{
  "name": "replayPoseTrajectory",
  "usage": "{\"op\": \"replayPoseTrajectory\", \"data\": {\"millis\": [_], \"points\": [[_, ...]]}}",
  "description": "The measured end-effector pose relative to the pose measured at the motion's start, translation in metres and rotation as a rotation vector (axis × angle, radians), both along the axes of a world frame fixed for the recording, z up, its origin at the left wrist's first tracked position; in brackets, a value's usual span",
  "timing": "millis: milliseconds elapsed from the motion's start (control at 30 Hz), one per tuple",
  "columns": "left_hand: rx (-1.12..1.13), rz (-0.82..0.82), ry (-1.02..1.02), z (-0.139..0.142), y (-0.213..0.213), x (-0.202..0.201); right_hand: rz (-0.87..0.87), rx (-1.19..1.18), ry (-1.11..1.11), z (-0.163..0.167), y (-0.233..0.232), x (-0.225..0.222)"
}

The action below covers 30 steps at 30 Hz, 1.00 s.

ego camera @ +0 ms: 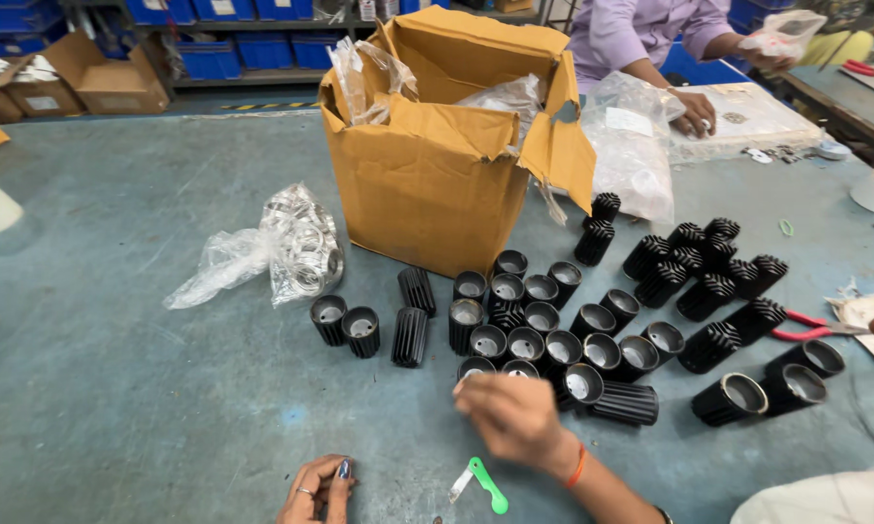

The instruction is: The person inserts small metal rings into black cylindrical parts using a green plastic tool. They handle the parts one at a time, place them on the table, and occasionally reach into a cardboard box for more components.

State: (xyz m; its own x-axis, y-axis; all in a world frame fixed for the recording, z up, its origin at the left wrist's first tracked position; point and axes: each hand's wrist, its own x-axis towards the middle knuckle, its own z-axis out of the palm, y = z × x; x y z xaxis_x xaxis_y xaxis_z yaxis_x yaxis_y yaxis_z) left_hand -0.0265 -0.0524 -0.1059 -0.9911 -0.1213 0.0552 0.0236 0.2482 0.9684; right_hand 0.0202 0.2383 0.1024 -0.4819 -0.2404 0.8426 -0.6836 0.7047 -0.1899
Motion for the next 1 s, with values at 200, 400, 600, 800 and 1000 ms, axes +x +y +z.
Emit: {"op": "replayPoseTrajectory", "data": {"millis": [200, 400, 600, 800, 1000], "points": [[0.12, -0.011, 0.199, 0.025, -0.018, 0.039, -0.434, -0.296, 0.195, 0.001, 0.009, 0.019], [-0.122, 0.055, 0.408, 0.095, -0.019, 0.094, -0.288, -0.802, 0.034, 0.002, 0.013, 0.049], [-0.266, -0.362, 0.336, 0.138, 0.075, 0.1, -0.229, -0.689, 0.017, 0.002, 0.019, 0.064], [-0.154, -0.4, 0.378, 0.15, 0.15, 0.071, -0.288, -0.421, -0.122, 0.021, 0.024, 0.07], [-0.147, -0.374, 0.361, 0.139, 0.146, 0.061, -0.48, 0.245, -0.642, 0.024, 0.025, 0.072]]}}
